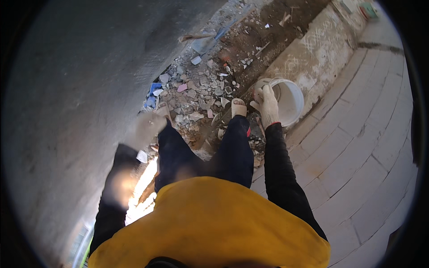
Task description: The person walks along a narrow outdoor passage and uses a hoe to scrape and gather rubble and debris into a white bucket. The person repeatedly scoops debris from the ground and deposits it into the bucket.
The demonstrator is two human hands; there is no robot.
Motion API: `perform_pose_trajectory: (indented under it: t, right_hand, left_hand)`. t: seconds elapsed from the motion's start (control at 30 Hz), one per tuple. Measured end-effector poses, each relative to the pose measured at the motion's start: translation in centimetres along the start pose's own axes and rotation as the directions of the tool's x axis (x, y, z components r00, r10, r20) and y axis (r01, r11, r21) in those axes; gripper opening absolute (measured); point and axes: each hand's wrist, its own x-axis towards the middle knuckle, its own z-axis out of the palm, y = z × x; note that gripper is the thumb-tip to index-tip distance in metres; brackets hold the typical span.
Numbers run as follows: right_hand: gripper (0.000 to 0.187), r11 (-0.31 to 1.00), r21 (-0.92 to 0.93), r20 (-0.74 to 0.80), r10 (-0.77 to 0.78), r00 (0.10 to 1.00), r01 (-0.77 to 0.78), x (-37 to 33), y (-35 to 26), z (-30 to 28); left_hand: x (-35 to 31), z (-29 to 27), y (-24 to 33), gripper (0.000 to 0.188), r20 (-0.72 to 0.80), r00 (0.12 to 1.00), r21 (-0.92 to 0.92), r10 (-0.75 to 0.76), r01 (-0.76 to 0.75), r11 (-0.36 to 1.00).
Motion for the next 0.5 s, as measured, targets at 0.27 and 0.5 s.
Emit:
perform_pose_trajectory:
  t: [0.27,0.5]
  right_hand:
    - [0.036,0.219,-0.965,0.144,-0.006,0.99,0.142,-0.9,19.1,12.1]
    - [0.096,0.727,0.388,0.221,0.524,0.823,-0.567,8.8,27.2,23.6]
  left_hand:
    - [41.2,-5.9,7.0,0.062,-0.399,0.715,0.524,0.575,-0.336,0.782]
    - [45.1,5.2,-4.9,0.054,0.226,0.941,0.205,0.251,-0.298,0.932]
